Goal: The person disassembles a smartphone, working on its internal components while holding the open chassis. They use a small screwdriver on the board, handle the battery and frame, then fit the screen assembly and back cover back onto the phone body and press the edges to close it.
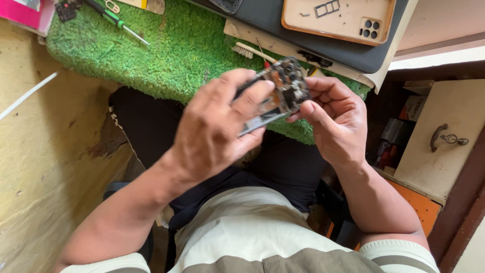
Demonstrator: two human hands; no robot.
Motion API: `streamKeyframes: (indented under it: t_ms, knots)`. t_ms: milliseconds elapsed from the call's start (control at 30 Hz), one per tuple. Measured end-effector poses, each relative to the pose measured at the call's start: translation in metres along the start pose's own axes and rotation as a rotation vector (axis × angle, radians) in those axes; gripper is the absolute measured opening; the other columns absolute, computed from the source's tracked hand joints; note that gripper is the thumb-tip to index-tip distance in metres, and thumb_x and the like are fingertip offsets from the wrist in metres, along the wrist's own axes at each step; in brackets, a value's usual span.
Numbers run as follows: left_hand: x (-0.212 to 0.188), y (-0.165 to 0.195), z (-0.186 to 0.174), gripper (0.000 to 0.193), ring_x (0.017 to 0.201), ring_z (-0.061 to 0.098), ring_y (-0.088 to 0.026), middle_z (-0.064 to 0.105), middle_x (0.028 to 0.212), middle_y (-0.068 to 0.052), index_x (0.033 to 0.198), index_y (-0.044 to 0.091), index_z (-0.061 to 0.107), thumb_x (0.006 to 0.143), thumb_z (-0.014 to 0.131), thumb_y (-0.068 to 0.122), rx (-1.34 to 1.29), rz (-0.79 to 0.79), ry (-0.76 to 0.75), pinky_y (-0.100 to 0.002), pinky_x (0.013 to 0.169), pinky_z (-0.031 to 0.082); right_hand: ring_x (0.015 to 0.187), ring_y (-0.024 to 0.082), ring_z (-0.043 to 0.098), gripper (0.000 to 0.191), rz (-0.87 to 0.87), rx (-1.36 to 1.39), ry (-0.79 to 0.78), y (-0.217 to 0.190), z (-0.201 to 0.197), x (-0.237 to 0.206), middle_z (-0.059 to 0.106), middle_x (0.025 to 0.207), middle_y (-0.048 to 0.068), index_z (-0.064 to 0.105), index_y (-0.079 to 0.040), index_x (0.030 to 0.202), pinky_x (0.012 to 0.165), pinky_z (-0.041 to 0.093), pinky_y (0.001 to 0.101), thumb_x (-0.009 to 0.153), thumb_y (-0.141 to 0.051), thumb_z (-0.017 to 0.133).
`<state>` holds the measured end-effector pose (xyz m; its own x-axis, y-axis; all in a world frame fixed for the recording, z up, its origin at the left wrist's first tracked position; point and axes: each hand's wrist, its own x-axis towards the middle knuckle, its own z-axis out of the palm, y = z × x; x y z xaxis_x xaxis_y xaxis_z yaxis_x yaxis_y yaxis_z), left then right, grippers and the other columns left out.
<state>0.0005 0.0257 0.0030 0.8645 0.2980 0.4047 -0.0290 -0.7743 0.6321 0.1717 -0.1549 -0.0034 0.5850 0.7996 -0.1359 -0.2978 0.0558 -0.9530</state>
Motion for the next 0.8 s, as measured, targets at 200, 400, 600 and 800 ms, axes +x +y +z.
streamKeyframes:
  t_ms: [200,400,600,800]
  knots:
    - [0.001,-0.026,-0.037,0.062,0.116,0.064,-0.031,0.057,0.132,-0.016,0.135,0.006,0.056,0.084,0.090,0.011,0.003,-0.070,0.052,-0.039,0.100,0.057,0.089,0.013,0.069,0.018,-0.274,-0.282,0.136,-0.016,-0.029,-0.004,0.070,0.111,0.012,0.062,0.005,0.127,0.081,0.060,0.0263,0.115,-0.006,0.071]
    - [0.003,-0.032,-0.048,0.061,0.124,0.060,-0.036,0.057,0.132,-0.017,0.131,0.005,0.057,0.078,0.088,0.008,0.052,-0.094,0.022,-0.047,0.111,0.048,0.083,0.015,0.064,0.010,-0.460,-1.055,0.025,-0.020,-0.022,0.007,0.071,0.100,0.009,0.072,-0.003,0.110,0.073,0.052,0.0240,0.106,-0.007,0.080]
    - [0.006,-0.034,-0.048,0.061,0.125,0.060,-0.036,0.059,0.135,-0.015,0.130,0.006,0.059,0.075,0.086,0.009,0.043,-0.072,-0.083,-0.048,0.112,0.044,0.075,0.026,0.060,0.036,-0.690,-1.576,-0.081,-0.011,0.031,0.014,0.066,0.082,0.010,0.074,-0.001,0.098,0.066,0.051,0.0383,0.076,-0.027,0.086]
    - [0.006,-0.034,-0.045,0.059,0.123,0.059,-0.037,0.060,0.134,-0.017,0.128,0.004,0.059,0.075,0.083,0.010,0.006,-0.048,-0.141,-0.050,0.111,0.042,0.080,0.021,0.060,0.015,-0.609,-1.535,0.055,-0.010,0.027,0.017,0.065,0.089,0.005,0.072,-0.005,0.098,0.073,0.051,0.0364,0.092,-0.012,0.084]
